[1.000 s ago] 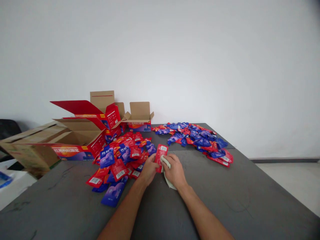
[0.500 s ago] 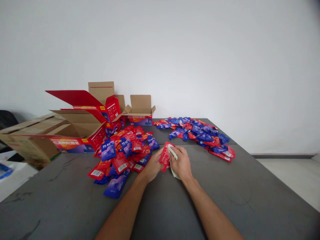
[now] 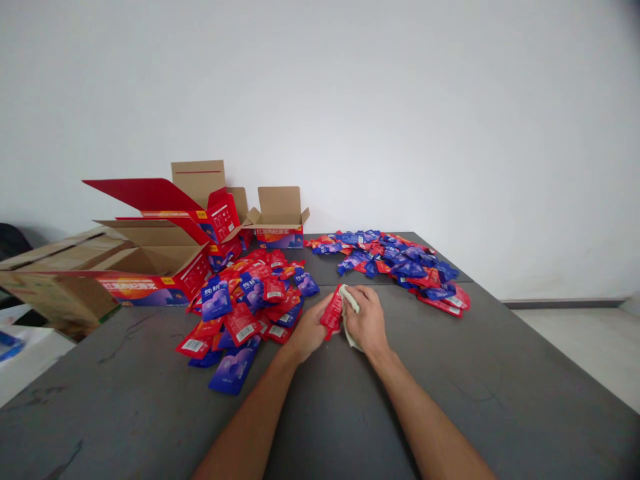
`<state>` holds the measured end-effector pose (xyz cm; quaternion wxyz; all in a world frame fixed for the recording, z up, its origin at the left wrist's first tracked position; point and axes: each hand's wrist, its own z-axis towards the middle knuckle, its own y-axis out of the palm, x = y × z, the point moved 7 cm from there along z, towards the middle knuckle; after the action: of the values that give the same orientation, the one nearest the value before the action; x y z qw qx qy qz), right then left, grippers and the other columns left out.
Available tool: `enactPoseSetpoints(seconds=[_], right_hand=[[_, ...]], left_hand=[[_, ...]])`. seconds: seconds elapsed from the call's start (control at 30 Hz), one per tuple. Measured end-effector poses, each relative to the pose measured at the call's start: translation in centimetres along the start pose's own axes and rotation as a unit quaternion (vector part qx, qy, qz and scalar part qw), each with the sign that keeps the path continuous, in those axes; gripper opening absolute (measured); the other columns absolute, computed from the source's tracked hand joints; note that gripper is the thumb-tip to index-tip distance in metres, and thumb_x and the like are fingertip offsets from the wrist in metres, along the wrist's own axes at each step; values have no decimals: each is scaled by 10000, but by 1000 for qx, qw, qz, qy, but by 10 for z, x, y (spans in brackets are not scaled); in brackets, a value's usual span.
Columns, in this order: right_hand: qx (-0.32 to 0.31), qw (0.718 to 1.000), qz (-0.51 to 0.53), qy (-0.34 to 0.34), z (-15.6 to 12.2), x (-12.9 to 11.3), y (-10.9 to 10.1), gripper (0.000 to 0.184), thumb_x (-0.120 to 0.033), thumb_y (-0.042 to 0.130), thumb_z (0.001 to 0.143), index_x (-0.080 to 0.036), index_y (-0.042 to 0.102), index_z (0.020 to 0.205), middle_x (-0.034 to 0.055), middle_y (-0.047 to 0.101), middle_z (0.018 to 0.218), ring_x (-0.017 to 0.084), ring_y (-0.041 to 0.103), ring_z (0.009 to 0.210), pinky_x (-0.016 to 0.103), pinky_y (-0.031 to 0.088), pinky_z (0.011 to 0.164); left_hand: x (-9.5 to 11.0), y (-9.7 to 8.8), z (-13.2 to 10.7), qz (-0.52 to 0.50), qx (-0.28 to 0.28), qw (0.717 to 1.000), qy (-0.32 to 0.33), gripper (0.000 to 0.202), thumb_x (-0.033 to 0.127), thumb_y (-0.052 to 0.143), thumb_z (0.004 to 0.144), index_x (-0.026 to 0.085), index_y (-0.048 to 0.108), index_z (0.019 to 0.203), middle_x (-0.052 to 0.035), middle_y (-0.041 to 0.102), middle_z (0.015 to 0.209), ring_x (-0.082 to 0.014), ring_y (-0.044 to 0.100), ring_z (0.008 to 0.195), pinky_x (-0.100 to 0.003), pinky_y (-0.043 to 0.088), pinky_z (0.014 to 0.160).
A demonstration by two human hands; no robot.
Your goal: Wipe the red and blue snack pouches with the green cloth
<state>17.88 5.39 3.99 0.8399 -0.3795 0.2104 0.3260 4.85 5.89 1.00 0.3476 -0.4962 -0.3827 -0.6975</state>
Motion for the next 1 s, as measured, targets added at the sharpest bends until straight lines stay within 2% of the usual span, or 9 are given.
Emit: enactPoseSetpoints(seconds=[0.1,0.23,0.37,0.47,0.57,0.73,0.8,0.9,1.0], right_hand=[[-13,1000,3,-18,-1,-3,3,364,-183,536,869,-236,693,1193,91,623,1154,242,561,1072,376,472,971],[-72,995,27,-69,-10,-17,19,403,-128,549,836,-268,694,1185,71,631,1162,229,563,1070,354,477,955],[-132,986,47,-95,-20,-30,34,382,-112,567,826,-283,715,1134,60,655,1087,217,582,1018,344,484,928],[-153,981,73,-88,-23,-35,38,365,-118,574,831,-282,723,1121,60,661,1073,212,595,1012,340,491,922],[-124,984,113,-52,-19,-32,32,325,-147,582,846,-266,727,1112,64,658,1090,200,611,1015,328,496,931],[-23,989,140,28,-9,-10,15,255,-219,615,854,-228,731,1080,73,676,1113,204,626,1035,346,476,977],[-17,987,154,53,-7,-5,14,242,-239,623,852,-221,732,1068,74,693,1096,212,635,1029,359,477,978],[-27,980,186,68,-7,-4,17,237,-270,631,851,-213,732,1059,79,704,1089,219,645,1011,369,489,960],[-30,976,206,59,-8,-10,17,238,-290,640,855,-215,734,1060,82,700,1099,220,644,1012,372,496,949]], left_hand=[[2,-2,1,30,2,999,24,800,-14,525,647,241,521,1405,-76,641,1296,-237,573,1210,-396,466,1023],[1,-15,3,45,34,997,44,800,-11,492,629,228,534,1391,-71,637,1308,-232,562,1226,-390,436,1055],[2,-27,4,-3,79,996,52,787,3,505,625,228,530,1379,-65,642,1300,-217,594,1166,-356,452,1014],[4,-29,5,-41,99,993,43,726,43,560,647,216,542,1352,-72,682,1218,-213,634,1073,-332,487,933],[3,-32,6,-74,130,989,24,684,79,599,633,203,566,1305,-69,712,1119,-201,667,957,-305,510,833],[-3,-45,6,-105,213,971,20,544,120,580,637,171,626,1177,-58,725,1009,-159,671,786,-265,505,708],[-5,-49,5,-93,229,969,21,541,132,586,647,171,624,1186,-45,725,952,-140,656,717,-247,492,655],[-8,-57,2,-65,266,962,16,642,141,630,659,191,562,1295,-6,712,828,-113,615,610,-213,451,574],[-10,-63,-1,-40,288,957,16,672,179,688,675,211,543,1330,-11,722,847,-111,618,607,-214,457,580]])
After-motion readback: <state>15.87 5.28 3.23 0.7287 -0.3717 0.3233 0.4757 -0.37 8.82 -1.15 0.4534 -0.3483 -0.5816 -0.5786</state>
